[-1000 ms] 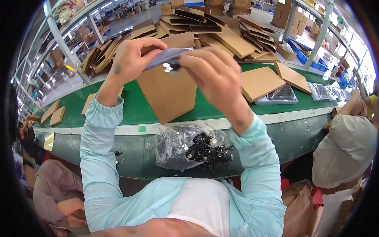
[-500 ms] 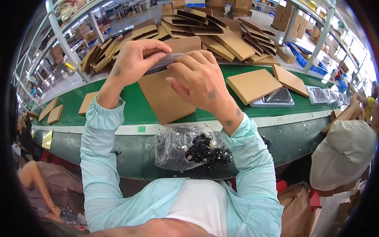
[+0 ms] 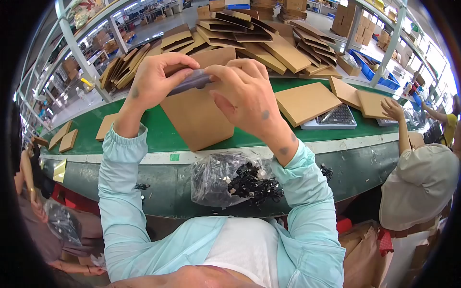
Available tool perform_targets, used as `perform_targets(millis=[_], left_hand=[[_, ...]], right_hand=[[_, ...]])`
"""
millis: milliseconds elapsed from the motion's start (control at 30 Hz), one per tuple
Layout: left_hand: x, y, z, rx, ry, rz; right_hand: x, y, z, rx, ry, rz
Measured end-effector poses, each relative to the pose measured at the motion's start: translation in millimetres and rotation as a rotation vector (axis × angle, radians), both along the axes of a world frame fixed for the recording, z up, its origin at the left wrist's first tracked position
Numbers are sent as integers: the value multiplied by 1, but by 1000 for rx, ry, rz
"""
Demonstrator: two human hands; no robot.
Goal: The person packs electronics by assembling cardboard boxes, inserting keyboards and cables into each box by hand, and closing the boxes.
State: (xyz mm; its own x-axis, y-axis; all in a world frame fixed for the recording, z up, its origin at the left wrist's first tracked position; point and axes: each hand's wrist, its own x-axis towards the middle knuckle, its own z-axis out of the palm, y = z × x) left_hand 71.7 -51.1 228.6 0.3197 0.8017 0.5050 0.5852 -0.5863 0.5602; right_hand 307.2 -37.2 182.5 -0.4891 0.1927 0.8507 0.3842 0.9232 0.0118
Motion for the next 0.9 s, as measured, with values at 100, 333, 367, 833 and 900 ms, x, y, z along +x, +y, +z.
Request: perform_targets(millis=[100, 333, 367, 833, 900], left_hand=[[-6, 2, -1, -11, -45, 8], [-71, 26, 7, 359, 176, 466], [-83, 28, 9, 441, 208, 571], [46, 56, -76, 249, 267, 69], [51, 53, -67, 112, 202, 12]], right_hand=[[1, -5, 0, -64, -10, -39], [54, 17, -23, -231, 192, -120], [68, 22, -29, -278, 188, -143], [151, 85, -196, -166, -432, -781], [152, 91, -204, -114, -370, -767]])
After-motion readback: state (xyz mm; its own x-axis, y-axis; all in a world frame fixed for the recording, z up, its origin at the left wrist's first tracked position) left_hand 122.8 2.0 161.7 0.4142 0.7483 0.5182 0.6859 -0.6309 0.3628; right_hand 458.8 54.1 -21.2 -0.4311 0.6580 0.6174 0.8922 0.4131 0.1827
